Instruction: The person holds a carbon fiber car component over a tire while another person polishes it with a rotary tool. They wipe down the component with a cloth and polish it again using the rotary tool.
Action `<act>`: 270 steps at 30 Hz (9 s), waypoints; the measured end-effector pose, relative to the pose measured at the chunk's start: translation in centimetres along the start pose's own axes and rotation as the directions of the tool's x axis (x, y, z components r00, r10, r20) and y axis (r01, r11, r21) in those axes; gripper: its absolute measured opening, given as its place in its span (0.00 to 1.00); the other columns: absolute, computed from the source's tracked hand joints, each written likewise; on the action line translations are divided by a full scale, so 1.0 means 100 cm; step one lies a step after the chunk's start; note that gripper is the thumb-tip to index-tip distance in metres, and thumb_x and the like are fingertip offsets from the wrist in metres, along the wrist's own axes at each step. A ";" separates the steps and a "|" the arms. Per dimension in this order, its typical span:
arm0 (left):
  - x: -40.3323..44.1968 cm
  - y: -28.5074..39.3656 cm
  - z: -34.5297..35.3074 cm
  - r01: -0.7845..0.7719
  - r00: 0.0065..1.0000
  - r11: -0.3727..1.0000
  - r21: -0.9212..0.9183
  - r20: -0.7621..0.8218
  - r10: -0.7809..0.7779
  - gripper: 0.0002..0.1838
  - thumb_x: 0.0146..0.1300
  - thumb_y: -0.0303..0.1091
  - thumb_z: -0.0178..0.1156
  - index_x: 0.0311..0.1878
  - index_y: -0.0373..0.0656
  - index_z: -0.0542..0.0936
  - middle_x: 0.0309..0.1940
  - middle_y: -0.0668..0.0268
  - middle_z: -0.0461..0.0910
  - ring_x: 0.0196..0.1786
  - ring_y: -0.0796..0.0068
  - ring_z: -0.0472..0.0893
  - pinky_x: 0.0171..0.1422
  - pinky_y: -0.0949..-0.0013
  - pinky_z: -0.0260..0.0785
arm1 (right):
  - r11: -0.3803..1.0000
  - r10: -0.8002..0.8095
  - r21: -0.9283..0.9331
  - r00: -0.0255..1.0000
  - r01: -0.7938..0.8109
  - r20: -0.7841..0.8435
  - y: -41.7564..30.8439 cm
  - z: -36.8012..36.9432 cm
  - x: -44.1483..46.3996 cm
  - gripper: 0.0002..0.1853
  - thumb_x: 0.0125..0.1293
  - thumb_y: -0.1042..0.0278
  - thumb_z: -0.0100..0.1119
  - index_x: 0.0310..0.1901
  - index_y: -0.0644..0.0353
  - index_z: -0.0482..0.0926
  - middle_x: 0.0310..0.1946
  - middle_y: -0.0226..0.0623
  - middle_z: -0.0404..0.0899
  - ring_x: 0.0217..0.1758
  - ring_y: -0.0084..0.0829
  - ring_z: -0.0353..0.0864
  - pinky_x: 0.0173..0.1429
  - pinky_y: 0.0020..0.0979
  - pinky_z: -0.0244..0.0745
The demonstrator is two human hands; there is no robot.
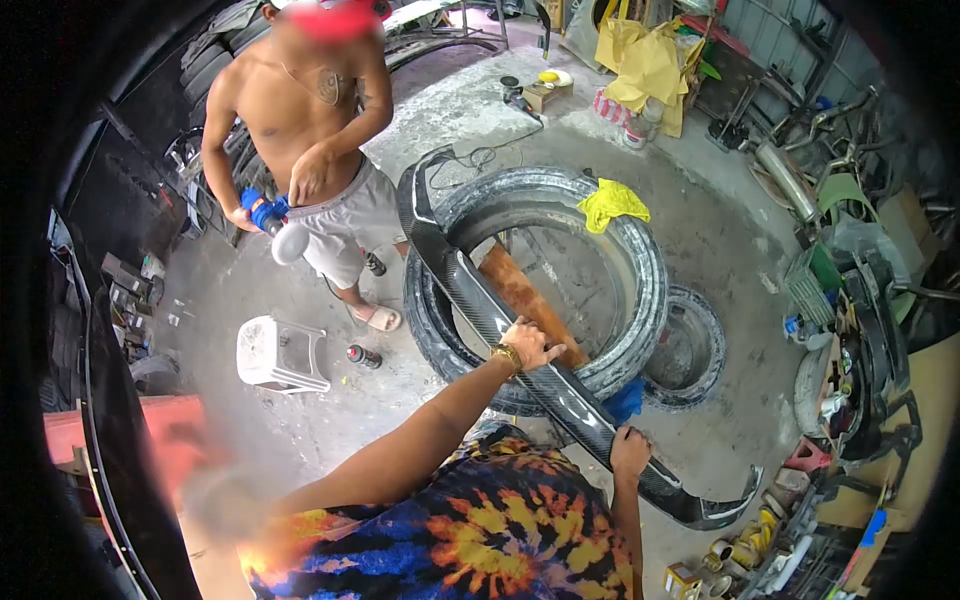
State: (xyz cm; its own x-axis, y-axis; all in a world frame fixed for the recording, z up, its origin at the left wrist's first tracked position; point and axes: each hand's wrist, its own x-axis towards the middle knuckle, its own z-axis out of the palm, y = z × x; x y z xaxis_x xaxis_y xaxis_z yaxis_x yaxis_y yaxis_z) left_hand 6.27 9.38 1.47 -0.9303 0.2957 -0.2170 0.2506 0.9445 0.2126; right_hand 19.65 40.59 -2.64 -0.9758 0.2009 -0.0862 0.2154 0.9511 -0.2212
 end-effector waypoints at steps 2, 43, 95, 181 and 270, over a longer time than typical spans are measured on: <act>0.000 -0.001 0.000 -0.004 1.000 1.000 -0.016 0.001 0.004 0.42 0.73 0.67 0.34 0.39 0.41 0.89 0.40 0.52 0.86 0.55 0.60 0.81 0.73 0.57 0.58 | 0.999 0.036 0.018 0.998 -0.036 0.047 -0.001 -0.001 0.000 0.27 0.74 0.51 0.42 0.39 0.65 0.87 0.39 0.56 0.85 0.46 0.56 0.83 0.59 0.52 0.71; -0.021 -0.038 0.025 -0.395 0.798 0.845 -0.361 -0.591 0.120 0.14 0.68 0.45 0.56 0.31 0.46 0.78 0.32 0.65 0.73 0.43 0.63 0.74 0.60 0.60 0.65 | 0.917 0.397 0.025 0.906 -0.398 -0.147 0.010 0.005 -0.002 0.39 0.78 0.42 0.37 0.19 0.72 0.69 0.16 0.54 0.67 0.24 0.49 0.61 0.41 0.50 0.60; 0.085 -0.222 -0.059 -0.250 0.938 0.968 -0.025 -0.255 0.236 0.37 0.81 0.52 0.30 0.43 0.32 0.85 0.42 0.47 0.83 0.48 0.45 0.78 0.62 0.49 0.61 | 0.850 0.294 0.456 0.956 -0.264 0.004 -0.212 -0.035 0.051 0.36 0.77 0.38 0.33 0.39 0.61 0.86 0.40 0.51 0.86 0.51 0.50 0.84 0.71 0.58 0.59; 0.009 -0.041 -0.024 -0.592 0.793 0.751 0.292 0.046 0.608 0.46 0.50 0.57 0.72 0.70 0.45 0.69 0.61 0.52 0.74 0.64 0.47 0.72 0.71 0.44 0.58 | 0.464 0.788 0.723 0.612 -0.511 -0.073 0.037 0.061 -0.191 0.18 0.67 0.63 0.51 0.57 0.53 0.76 0.37 0.55 0.83 0.43 0.57 0.83 0.48 0.50 0.77; 0.062 -0.035 -0.046 -0.548 0.828 0.836 0.027 0.159 0.538 0.33 0.40 0.31 0.72 0.56 0.39 0.80 0.49 0.51 0.81 0.53 0.44 0.79 0.61 0.50 0.70 | -0.630 0.105 0.439 0.490 -0.641 0.865 -0.002 0.281 -0.073 0.44 0.64 0.67 0.53 0.80 0.38 0.43 0.23 0.42 0.83 0.14 0.27 0.73 0.18 0.33 0.68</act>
State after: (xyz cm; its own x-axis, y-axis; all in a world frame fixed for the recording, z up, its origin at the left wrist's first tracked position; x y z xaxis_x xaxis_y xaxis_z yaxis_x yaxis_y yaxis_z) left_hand -1.61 7.24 3.75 -0.5927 0.7756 -0.2171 0.7268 0.6312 0.2708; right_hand 27.76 32.40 -29.23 -0.4234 -0.0048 -0.9060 0.5062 -0.8306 -0.2322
